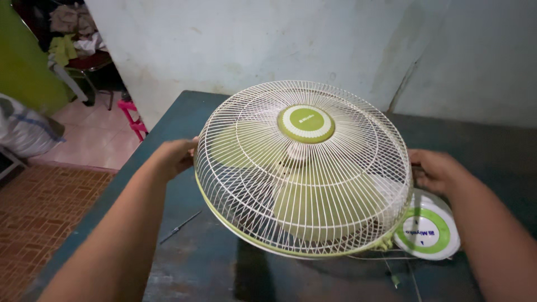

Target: The person assembles a table fan by attaching the front grille and securing the central hub cap. They align the grille over the fan blades and press the hub cap into place, then attach the outer ring to complete the assembly.

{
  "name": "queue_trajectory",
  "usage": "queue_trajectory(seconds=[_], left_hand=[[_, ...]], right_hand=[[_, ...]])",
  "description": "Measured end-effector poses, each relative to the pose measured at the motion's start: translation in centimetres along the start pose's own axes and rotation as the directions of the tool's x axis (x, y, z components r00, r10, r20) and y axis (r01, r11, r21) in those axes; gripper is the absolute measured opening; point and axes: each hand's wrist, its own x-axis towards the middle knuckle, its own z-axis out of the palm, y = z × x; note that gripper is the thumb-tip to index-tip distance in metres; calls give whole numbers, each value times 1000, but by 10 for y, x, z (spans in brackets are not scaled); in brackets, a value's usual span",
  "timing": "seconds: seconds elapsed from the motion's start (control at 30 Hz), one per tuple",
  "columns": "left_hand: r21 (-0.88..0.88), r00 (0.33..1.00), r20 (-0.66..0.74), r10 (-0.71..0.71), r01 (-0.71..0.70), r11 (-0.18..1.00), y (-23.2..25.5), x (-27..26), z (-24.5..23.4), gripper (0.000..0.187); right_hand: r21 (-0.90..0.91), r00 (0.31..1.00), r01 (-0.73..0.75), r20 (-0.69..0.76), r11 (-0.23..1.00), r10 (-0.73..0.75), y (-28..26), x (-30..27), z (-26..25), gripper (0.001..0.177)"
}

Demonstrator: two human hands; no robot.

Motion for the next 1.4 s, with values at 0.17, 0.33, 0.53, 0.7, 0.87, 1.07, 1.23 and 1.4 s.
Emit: queue_trajectory(seconds=[0.17,0.33,0.53,0.7,0.87,1.07,1.23,1.4], left_hand=[[-6,1000,-28,2,-2,1000,-8,-43,3,29],[15,999,33,-33,32,999,-19,-60,-5,31],[116,986,-101,129,-117,986,-35,-32,5,38],[158,981,-161,105,-79,984,-37,-30,9,41],[-10,994,-70,79,-80,997,-40,-75,9,31],[-96,997,12,71,-70,993,-51,-125,11,29],[-48,994,-58,89,-91,995,-59,-109,26,31],[138,985,-98,145,-131,982,-68,-80,34,28]], right_hand=[[15,979,-83,-185,996,85,-7,-77,37,32],[-35,969,-142,-209,989,132,-10,-114,54,36],[-76,991,-54,-130,996,43,9,-81,42,37],[-37,986,14,-166,999,-20,23,-66,35,35],[125,977,-46,-203,991,71,28,-113,51,32],[97,992,-106,-62,990,112,20,-161,78,37],[-16,994,-22,-112,1000,20,23,-163,88,38],[8,990,10,-139,1000,-9,31,-156,86,38]])
